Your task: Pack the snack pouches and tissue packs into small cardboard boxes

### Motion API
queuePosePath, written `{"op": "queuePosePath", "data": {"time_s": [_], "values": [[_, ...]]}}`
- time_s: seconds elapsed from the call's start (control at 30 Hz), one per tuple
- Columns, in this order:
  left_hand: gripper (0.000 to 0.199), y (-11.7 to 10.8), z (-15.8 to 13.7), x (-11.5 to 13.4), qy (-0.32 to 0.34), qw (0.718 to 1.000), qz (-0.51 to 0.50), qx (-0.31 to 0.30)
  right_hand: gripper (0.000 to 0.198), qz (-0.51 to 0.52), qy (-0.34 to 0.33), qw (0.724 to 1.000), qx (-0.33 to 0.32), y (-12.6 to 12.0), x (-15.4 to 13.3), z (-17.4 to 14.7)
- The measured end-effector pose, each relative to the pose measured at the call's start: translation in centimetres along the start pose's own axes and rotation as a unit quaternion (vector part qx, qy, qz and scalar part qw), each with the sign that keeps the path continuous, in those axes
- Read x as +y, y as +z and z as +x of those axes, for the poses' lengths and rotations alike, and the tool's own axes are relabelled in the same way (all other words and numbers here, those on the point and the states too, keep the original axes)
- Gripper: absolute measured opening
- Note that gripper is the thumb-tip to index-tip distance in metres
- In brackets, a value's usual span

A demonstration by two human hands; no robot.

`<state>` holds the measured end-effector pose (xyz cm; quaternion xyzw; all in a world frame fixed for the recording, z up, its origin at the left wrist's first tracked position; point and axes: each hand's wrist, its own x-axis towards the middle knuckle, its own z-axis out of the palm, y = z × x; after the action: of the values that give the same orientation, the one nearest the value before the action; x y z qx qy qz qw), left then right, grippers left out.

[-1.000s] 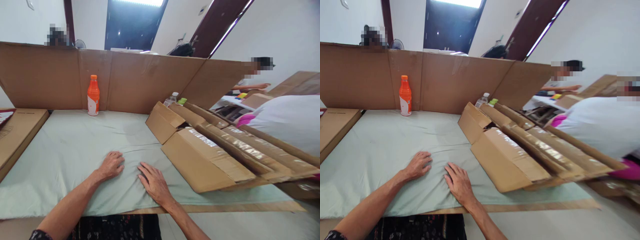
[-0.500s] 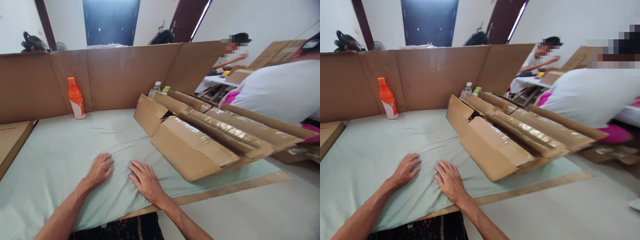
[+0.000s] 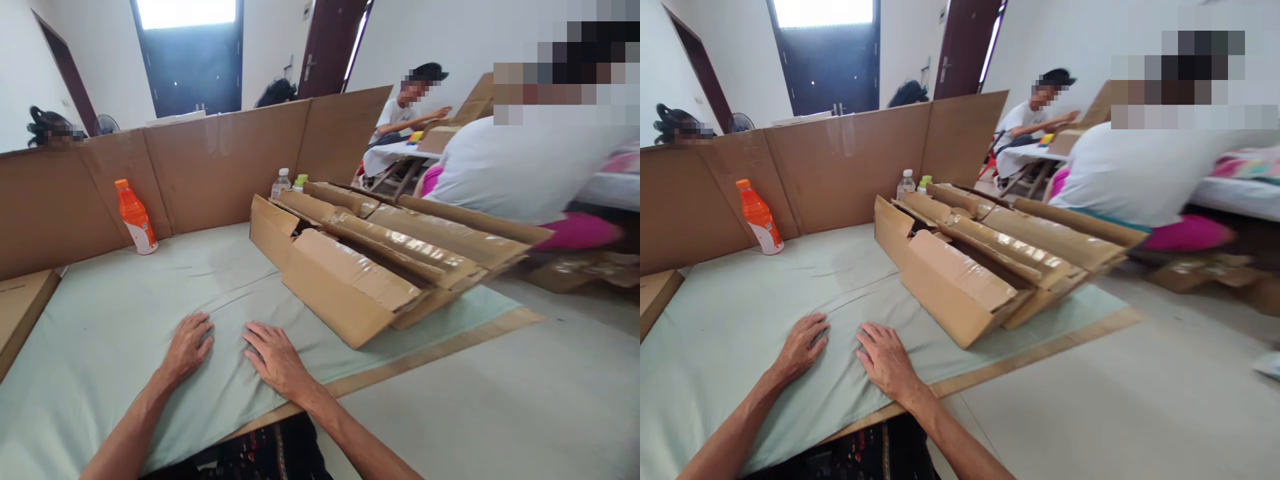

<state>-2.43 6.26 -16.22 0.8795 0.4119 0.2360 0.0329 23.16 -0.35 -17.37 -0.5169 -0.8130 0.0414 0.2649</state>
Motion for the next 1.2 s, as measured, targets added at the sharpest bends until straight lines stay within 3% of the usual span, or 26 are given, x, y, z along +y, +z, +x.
{"op": "queuePosePath", "data": {"time_s": [0.3, 0.53, 0.73, 0.83, 0.93, 1.03, 1.13, 1.2], "values": [[0.03, 0.9, 0.2, -1.6, 0.039, 0.998, 0.003, 0.039, 0.029, 0.013, 0.03, 0.999, -0.014, -1.1, -0.6, 0.8], [0.032, 0.6, 0.1, -1.5, 0.043, 0.998, 0.029, 0.038, 0.029, 0.042, 0.038, 0.998, -0.031, -2.1, -0.8, 0.8], [0.033, 0.1, 0.1, -1.6, 0.041, 0.998, 0.038, 0.033, 0.033, 0.091, 0.005, 0.992, -0.085, -3.5, -1.2, -0.5], [0.036, -0.2, 0.2, -1.8, 0.056, 0.997, 0.056, 0.016, 0.023, 0.156, -0.039, 0.982, -0.095, -5.0, -0.8, -1.9], [0.038, -0.6, 0.5, -1.2, 0.075, 0.992, 0.103, -0.02, 0.016, 0.198, -0.067, 0.978, -0.004, -8.8, 0.1, -3.2], [0.039, -1.2, 1.1, 0.1, 0.08, 0.983, 0.151, -0.059, 0.028, 0.136, -0.052, 0.973, 0.177, -14.4, 1.4, -4.1], [0.043, -1.7, 2.1, 2.0, 0.083, 0.979, 0.157, -0.094, 0.031, 0.023, 0.023, 0.949, 0.312, -18.9, 3.9, -4.4], [0.046, -1.8, 3.0, 3.6, 0.091, 0.979, 0.139, -0.12, 0.026, -0.045, 0.077, 0.935, 0.343, -20.2, 5.9, -4.3]]}}
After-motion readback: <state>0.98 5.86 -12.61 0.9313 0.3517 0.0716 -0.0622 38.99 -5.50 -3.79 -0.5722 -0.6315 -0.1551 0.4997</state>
